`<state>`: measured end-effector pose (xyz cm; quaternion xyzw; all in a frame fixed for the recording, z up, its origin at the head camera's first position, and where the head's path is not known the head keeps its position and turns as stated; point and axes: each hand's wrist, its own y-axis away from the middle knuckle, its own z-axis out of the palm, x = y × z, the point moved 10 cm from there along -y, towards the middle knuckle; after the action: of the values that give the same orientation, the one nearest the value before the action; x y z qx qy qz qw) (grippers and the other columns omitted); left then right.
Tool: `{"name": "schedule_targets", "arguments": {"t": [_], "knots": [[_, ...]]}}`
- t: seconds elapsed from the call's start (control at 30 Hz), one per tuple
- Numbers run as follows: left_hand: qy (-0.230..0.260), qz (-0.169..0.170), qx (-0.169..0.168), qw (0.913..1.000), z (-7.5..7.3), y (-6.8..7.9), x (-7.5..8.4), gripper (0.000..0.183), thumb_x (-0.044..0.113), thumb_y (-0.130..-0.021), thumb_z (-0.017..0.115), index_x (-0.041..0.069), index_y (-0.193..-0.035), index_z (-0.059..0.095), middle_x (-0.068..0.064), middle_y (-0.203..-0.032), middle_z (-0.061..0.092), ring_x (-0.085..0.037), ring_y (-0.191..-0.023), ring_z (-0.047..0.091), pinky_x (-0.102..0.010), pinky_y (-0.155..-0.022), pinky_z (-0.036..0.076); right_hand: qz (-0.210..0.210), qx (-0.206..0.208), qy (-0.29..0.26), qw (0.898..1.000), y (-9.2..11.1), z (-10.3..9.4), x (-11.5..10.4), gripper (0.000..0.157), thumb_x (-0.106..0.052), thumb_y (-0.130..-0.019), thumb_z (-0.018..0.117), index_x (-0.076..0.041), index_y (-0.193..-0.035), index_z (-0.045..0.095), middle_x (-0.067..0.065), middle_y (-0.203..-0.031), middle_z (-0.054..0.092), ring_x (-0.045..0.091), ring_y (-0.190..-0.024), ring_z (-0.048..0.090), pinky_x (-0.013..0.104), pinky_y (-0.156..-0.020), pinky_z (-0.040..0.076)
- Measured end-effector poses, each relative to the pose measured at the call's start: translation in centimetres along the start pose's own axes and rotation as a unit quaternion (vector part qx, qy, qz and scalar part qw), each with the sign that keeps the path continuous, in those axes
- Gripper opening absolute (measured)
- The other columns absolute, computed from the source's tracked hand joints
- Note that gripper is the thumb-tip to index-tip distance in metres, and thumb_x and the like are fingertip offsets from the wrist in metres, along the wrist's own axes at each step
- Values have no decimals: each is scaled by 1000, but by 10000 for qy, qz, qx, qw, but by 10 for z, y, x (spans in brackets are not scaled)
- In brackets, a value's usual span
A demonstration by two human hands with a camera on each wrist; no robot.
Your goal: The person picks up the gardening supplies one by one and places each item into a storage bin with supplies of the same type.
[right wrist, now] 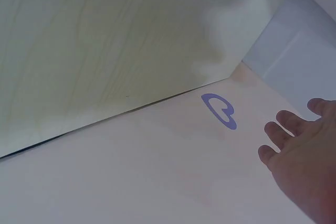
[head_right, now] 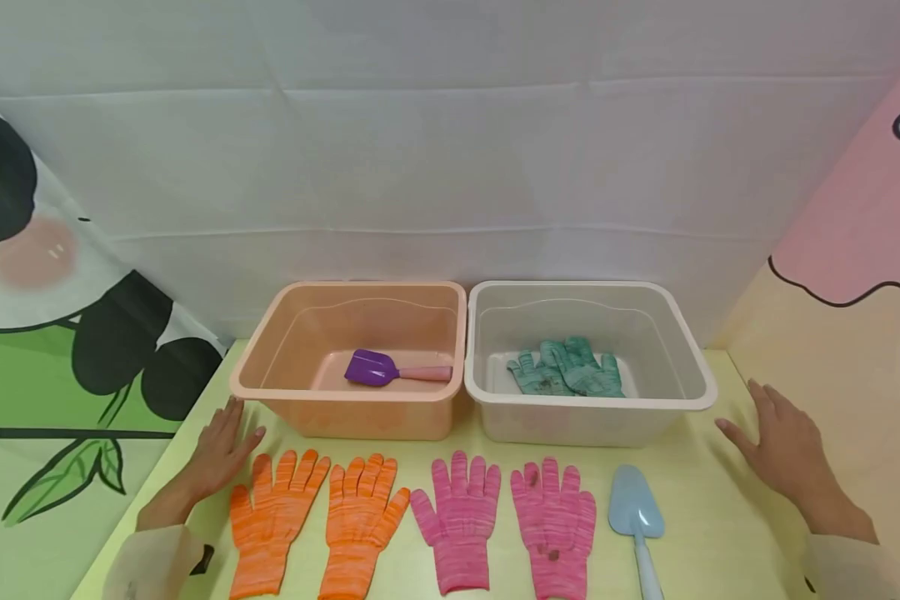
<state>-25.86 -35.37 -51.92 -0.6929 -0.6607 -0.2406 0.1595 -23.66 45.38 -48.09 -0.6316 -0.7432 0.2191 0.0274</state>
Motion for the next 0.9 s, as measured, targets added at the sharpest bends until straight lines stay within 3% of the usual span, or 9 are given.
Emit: {"name": "schedule_targets", "arguments": {"t": [0.37, 0.63, 0.9], "knots": [[11, -77, -90, 9999, 1, 0, -1, 90, 43, -111, 50, -16, -161, 4, -41, -168, -1, -64, -153, -3, -77, -121, -2, 90, 160, -158, 9997, -2, -12, -2, 76, -35, -107, 63, 20, -151, 33, 53, -132, 46, 73, -111, 46, 84, -86, 38], [217, 140, 99, 9996, 1, 2, -5, 93, 47, -110, 50, -17, -161, 6, -42, -167, 0, -67, -151, -3, -80, -119, -3, 113, 200, -245, 9994, -5, -22, -5, 74, -31, -108, 62, 20, -152, 32, 54, -133, 44, 74, -111, 44, 86, -84, 37], [216, 136, 92, 9996, 3, 4, -8, 91, 46, -111, 49, -18, -160, 6, -44, -166, 1, -67, -150, -2, -80, -118, -2, 219, 50, -472, 9986, -12, -27, -4, 74, -27, -108, 62, 18, -155, 27, 58, -131, 41, 77, -109, 42, 87, -82, 34]]}}
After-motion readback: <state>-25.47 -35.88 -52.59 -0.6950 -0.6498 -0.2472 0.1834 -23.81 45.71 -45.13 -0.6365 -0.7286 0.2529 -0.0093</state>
